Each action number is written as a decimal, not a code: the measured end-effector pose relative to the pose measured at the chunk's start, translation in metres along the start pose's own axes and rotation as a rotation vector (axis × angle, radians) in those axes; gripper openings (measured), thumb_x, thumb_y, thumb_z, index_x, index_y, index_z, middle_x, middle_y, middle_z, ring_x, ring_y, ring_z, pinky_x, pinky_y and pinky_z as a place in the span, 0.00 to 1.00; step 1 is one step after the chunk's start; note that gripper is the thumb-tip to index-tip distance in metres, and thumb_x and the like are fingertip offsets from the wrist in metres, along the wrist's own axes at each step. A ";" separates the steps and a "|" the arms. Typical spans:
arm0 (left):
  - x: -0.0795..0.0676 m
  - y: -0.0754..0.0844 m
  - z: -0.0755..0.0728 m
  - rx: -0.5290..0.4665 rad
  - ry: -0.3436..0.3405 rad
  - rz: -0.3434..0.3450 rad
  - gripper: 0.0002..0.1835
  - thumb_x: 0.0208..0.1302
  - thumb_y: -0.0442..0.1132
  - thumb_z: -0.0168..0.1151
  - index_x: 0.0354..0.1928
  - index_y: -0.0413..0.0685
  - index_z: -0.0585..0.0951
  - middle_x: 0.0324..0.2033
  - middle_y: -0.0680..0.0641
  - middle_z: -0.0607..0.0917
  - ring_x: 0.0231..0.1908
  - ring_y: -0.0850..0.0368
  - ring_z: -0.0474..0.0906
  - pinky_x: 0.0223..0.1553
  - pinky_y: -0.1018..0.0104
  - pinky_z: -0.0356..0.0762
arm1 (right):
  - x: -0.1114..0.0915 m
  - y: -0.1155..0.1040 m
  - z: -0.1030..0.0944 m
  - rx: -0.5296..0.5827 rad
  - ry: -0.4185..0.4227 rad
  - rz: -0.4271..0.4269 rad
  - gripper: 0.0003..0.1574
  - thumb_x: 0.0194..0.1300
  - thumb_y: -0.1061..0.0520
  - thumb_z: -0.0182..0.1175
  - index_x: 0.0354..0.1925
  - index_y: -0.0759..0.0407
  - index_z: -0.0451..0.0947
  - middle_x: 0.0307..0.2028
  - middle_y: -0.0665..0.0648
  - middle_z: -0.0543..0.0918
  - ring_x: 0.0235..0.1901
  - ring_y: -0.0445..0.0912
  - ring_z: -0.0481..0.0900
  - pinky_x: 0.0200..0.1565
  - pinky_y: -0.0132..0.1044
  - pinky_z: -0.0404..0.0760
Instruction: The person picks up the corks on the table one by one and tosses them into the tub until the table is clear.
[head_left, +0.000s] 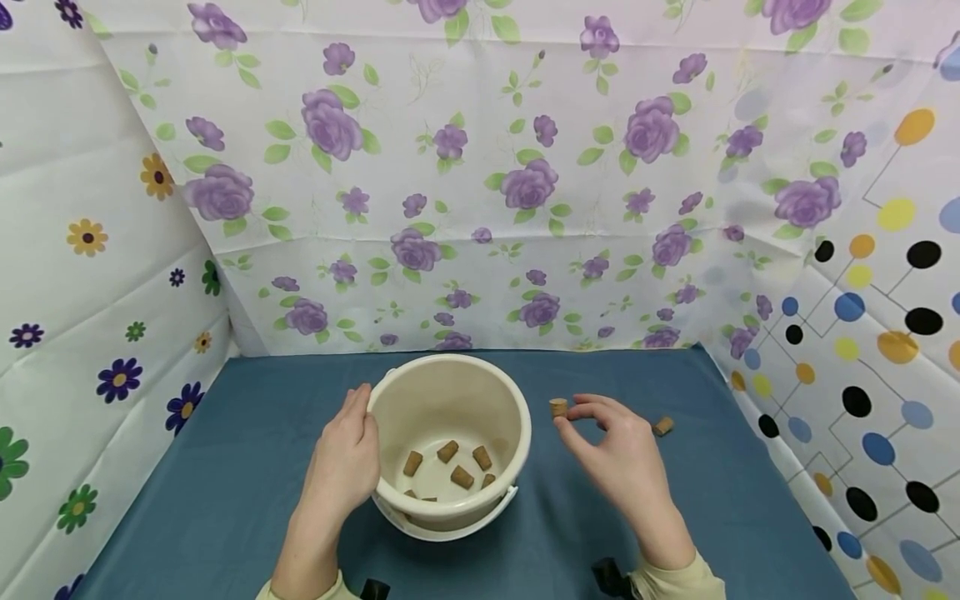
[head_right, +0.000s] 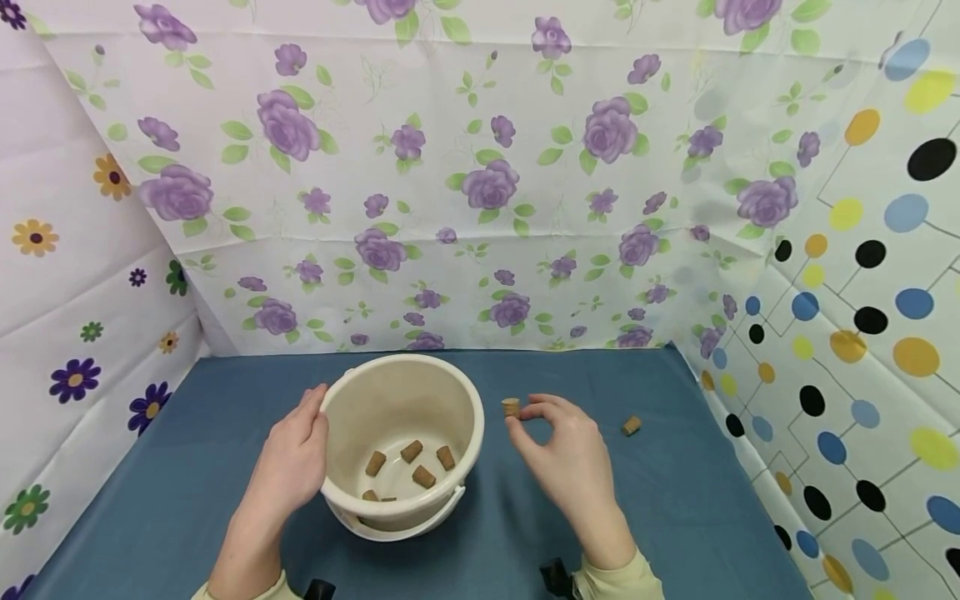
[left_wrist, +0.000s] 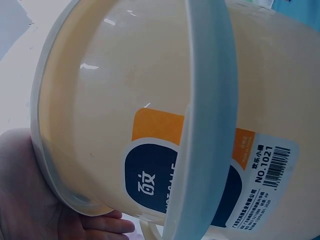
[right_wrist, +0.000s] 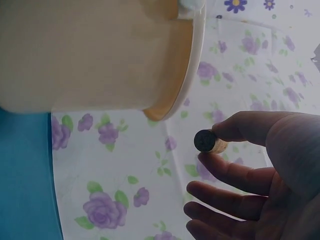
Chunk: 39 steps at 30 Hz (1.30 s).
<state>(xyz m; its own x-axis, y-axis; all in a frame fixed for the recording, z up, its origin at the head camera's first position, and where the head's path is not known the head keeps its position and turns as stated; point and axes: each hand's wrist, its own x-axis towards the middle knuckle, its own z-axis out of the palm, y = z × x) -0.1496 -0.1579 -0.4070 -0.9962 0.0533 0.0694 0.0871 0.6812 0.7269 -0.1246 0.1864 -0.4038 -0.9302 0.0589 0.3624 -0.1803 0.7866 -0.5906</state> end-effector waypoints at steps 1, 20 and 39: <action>0.000 0.000 0.000 0.000 0.001 0.000 0.31 0.88 0.43 0.32 0.85 0.37 0.55 0.83 0.36 0.55 0.84 0.41 0.44 0.81 0.39 0.46 | 0.000 -0.001 0.000 0.006 0.000 -0.007 0.12 0.69 0.46 0.76 0.42 0.52 0.92 0.58 0.55 0.88 0.57 0.55 0.86 0.50 0.55 0.89; 0.001 0.000 0.001 0.017 0.011 -0.002 0.30 0.88 0.42 0.33 0.84 0.36 0.55 0.82 0.34 0.56 0.83 0.40 0.46 0.81 0.39 0.47 | -0.002 -0.046 0.019 0.099 0.015 -0.226 0.09 0.66 0.48 0.78 0.40 0.50 0.92 0.57 0.51 0.89 0.60 0.52 0.84 0.53 0.55 0.88; 0.000 0.001 0.000 0.017 0.002 -0.007 0.30 0.88 0.42 0.33 0.84 0.36 0.55 0.83 0.34 0.56 0.83 0.40 0.45 0.81 0.39 0.46 | -0.004 -0.057 0.028 0.093 -0.017 -0.283 0.09 0.65 0.49 0.78 0.42 0.49 0.93 0.55 0.49 0.89 0.59 0.49 0.85 0.51 0.50 0.89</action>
<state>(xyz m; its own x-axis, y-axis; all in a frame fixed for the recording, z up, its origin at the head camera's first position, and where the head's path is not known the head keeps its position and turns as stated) -0.1495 -0.1569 -0.4067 -0.9968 0.0467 0.0655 0.0795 0.6940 0.7156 -0.1196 0.1239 -0.3922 -0.8438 -0.1661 0.5102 -0.4612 0.7104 -0.5315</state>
